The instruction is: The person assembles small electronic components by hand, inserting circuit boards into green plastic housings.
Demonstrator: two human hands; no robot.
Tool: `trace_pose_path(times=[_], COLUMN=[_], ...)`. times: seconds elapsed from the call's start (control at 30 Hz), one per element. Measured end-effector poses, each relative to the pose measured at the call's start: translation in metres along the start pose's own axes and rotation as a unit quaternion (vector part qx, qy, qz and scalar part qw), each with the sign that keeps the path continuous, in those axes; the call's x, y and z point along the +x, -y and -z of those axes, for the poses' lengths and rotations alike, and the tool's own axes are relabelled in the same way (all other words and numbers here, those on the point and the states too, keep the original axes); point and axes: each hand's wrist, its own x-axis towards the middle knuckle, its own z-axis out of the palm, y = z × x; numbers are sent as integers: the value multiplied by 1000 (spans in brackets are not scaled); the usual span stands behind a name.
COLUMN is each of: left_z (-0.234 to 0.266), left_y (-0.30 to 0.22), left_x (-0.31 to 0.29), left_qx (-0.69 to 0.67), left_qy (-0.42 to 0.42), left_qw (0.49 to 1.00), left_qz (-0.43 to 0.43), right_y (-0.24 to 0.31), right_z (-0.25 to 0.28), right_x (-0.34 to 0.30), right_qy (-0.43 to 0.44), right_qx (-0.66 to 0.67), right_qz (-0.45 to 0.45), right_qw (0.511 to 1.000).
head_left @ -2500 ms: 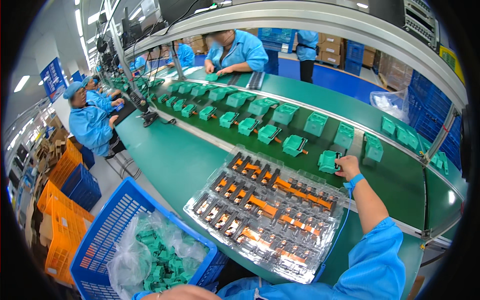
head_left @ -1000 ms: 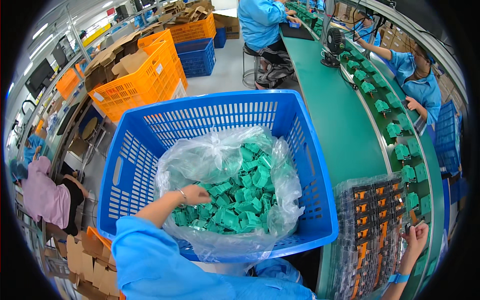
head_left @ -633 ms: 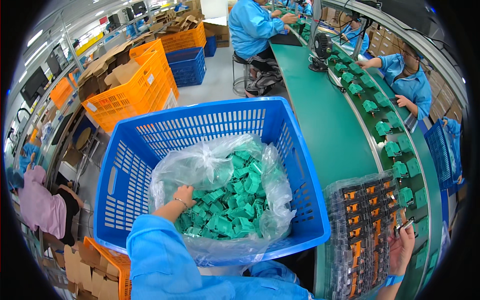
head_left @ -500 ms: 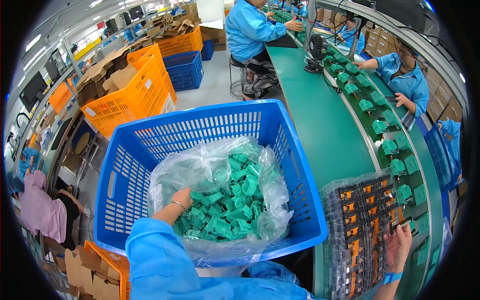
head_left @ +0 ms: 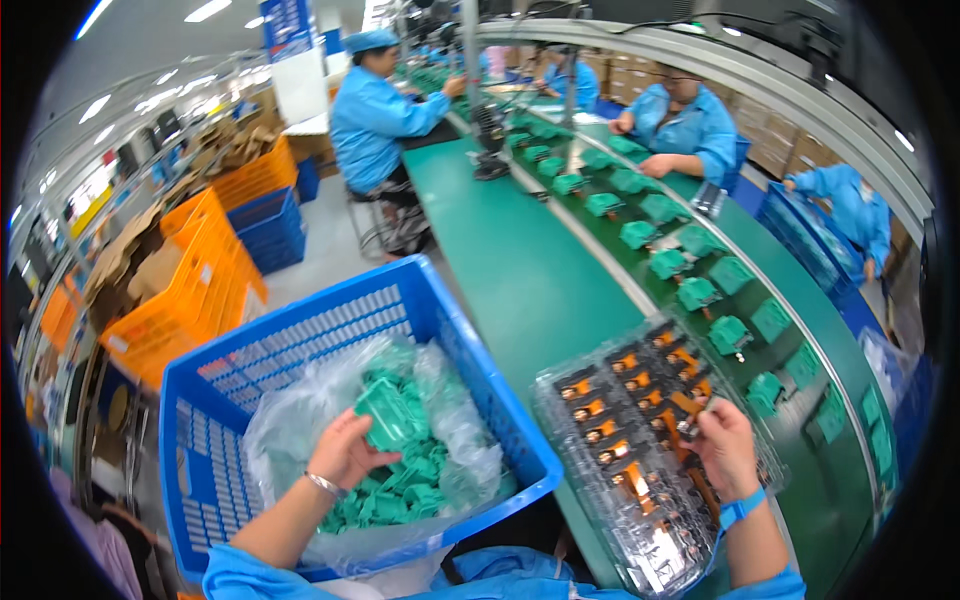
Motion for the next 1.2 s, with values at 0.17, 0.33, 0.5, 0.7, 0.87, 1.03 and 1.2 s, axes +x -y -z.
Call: trace_pose_path(times=[0.17,0.33,0.5,0.7,0.87,1.03,1.2], left_z=[-136,-210,-222,-218,-226,-218,-220], left_y=[22,69,107,121,123,132,137], left_x=[21,32,38,40,36,40,37], left_qx=[-36,-105,-86,-64,-16,5,27], left_qy=[205,265,220,175,205,187,210], left_qw=[976,951,968,981,978,980,975], left_qz=[71,118,80,46,-33,-65,-74], right_y=[25,41,26,15,20,19,20], right_z=[-6,-18,-2,2,-2,-5,-2], right_x=[-10,-16,-17,-21,-28,-24,-28], right_qy=[22,3,-82,-86,-74,-48,-15], right_qx=[17,-14,32,21,-135,-176,-211], right_qz=[6,150,202,253,386,416,384], right_qw=[1000,989,975,963,909,891,899])
